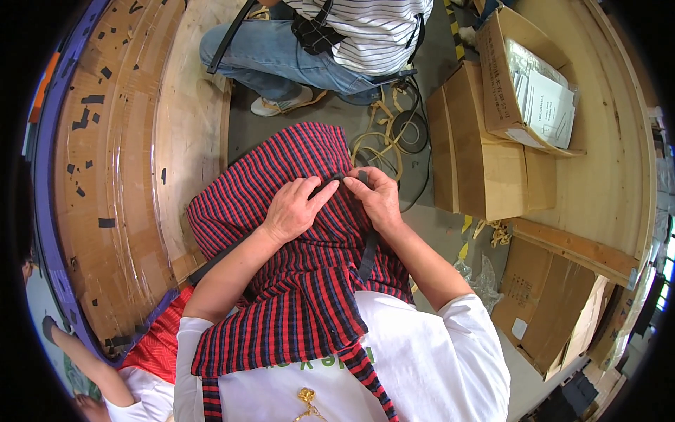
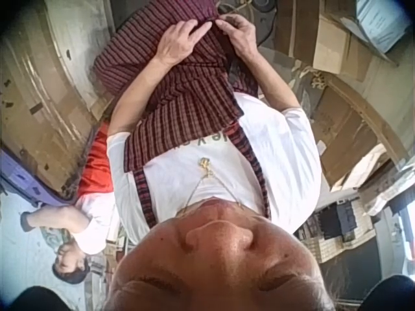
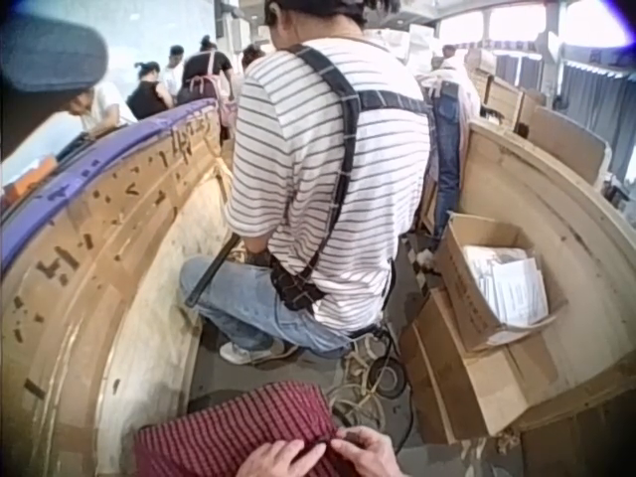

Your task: Manually attaching small plastic clips and connectors to long black straps or rails at an assembly workbench.

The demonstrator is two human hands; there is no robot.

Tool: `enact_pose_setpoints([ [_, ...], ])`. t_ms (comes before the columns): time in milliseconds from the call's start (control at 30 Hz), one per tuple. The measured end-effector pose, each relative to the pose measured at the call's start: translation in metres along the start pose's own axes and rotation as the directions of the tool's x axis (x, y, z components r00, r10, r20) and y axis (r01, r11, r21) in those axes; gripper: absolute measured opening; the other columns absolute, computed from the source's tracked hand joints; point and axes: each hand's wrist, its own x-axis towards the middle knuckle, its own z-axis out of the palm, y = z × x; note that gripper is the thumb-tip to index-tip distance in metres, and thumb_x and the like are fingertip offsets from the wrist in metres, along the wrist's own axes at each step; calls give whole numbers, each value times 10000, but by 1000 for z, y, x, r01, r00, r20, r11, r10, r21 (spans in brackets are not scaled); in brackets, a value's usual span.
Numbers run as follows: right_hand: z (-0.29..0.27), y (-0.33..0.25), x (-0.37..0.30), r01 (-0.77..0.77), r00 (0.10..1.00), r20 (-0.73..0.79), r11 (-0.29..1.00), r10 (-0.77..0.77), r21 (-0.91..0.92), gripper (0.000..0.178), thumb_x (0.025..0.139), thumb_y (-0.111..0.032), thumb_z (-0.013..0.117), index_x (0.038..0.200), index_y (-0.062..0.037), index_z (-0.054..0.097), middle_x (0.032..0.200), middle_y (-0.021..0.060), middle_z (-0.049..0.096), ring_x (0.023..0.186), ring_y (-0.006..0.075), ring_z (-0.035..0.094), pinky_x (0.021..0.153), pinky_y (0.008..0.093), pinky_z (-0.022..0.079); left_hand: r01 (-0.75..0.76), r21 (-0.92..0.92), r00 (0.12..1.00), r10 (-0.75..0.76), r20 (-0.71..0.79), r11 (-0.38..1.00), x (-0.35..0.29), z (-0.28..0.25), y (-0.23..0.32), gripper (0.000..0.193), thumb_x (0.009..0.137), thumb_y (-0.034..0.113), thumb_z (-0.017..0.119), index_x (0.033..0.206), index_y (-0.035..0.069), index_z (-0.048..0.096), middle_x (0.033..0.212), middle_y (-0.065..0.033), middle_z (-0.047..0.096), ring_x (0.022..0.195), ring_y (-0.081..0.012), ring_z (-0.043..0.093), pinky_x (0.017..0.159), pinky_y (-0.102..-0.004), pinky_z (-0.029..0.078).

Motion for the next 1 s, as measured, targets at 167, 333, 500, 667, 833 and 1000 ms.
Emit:
enact_pose_setpoints([
  [167,-21,-5,-14,-9,999,-33,998,11,67,175,799,-130,617,915,-5,579,752,-2,583,623,51,493,557,181,405,8,-116,990,-24,-137,993,-7,-4,-2,344,721,59,547,1064,64,560,901,-76,501,727,-195,524,613,-298,452],
  [333,-25,-53,-76,-83,912,393,992,115,-97,211,880,-137,499,1038,-12,561,901,47,595,816,91,545,694,212,445,107,-440,950,-223,-219,891,-4,-29,26,201,707,21,615,908,32,618,858,-93,539,713,-228,550,621,-311,465],
  [500,-13,-51,-83,-107,821,570,992,46,74,208,887,-108,481,1050,-8,561,840,48,599,796,105,548,743,240,452,207,-899,978,-95,184,386,5,-29,52,413,755,20,594,1154,48,492,1105,-116,547,990,-219,558,818,-311,477],
  [667,-7,-63,-89,26,806,592,999,-9,-19,216,888,-102,473,1040,23,562,789,60,566,733,102,517,684,233,432,363,-836,929,-232,289,412,-7,-26,58,357,747,80,633,1092,61,543,935,-94,626,829,-203,628,725,-299,515],
  [833,-9,-72,-90,201,759,645,975,-91,-99,228,884,-72,471,1088,-2,546,791,54,567,713,89,520,655,212,437,241,-864,969,-149,195,441,-11,-20,57,329,760,7,549,1082,70,536,875,-121,613,782,-225,625,639,-300,507],
  [1000,-7,-76,-82,117,867,498,958,30,-260,330,885,-53,443,1215,-69,452,696,20,558,611,60,515,566,196,450,466,-872,816,-453,360,147,-1,-52,42,367,759,35,623,1106,8,510,1051,-88,529,816,-111,571,693,-232,485],
])
